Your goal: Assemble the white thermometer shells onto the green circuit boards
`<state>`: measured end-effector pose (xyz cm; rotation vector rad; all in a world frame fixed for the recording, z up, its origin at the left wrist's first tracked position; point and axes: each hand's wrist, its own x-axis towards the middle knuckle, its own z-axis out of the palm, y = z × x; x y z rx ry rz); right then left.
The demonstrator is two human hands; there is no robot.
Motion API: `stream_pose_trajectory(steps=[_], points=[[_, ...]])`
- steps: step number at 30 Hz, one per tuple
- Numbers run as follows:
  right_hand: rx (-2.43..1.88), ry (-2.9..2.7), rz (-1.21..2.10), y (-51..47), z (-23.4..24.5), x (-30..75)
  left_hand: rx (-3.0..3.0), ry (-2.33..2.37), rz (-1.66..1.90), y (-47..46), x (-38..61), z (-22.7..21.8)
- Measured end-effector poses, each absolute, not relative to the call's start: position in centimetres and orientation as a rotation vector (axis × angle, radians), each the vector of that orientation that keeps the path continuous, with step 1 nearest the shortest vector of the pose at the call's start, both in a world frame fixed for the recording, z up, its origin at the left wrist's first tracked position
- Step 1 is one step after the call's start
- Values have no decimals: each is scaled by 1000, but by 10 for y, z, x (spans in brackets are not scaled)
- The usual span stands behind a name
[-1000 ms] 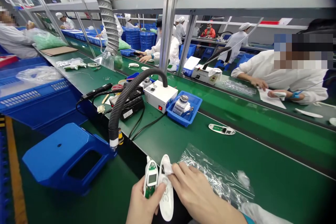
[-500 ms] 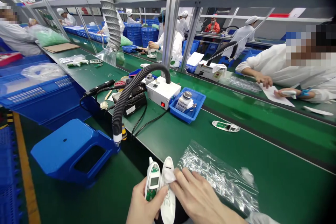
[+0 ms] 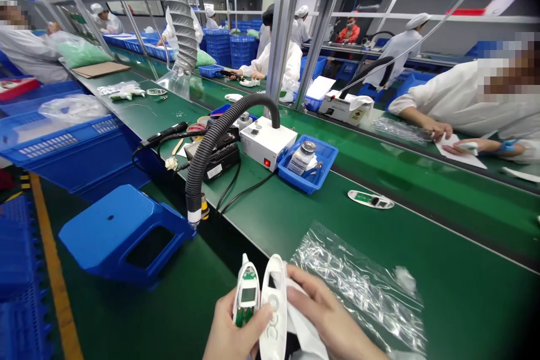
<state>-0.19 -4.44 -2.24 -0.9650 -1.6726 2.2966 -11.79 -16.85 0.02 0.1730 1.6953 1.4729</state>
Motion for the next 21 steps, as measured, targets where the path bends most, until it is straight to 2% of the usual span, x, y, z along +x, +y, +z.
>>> stream_pose_trajectory(steps=[2, 4, 7, 12, 16, 21], points=[[-836, -1468, 2610, -50, -15, -5, 187, 1673, 1476, -169, -120, 0], [-697, -1508, 2702, -52, -7, -3, 186, 1672, 1467, -170, -123, -2], [-696, -1727, 2648, -46, -3, 10, 157, 1694, 1434, -172, -126, -7], [-892, -1984, 2376, -28, 0, 32, 168, 1740, 1437, -170, -125, -9], [-1031, -1960, 2246, -18, 8, 31, 159, 1730, 1435, -167, -123, -5], [-1019, -1800, 2307, -21, -6, 12, 160, 1681, 1412, -165, -121, -4]])
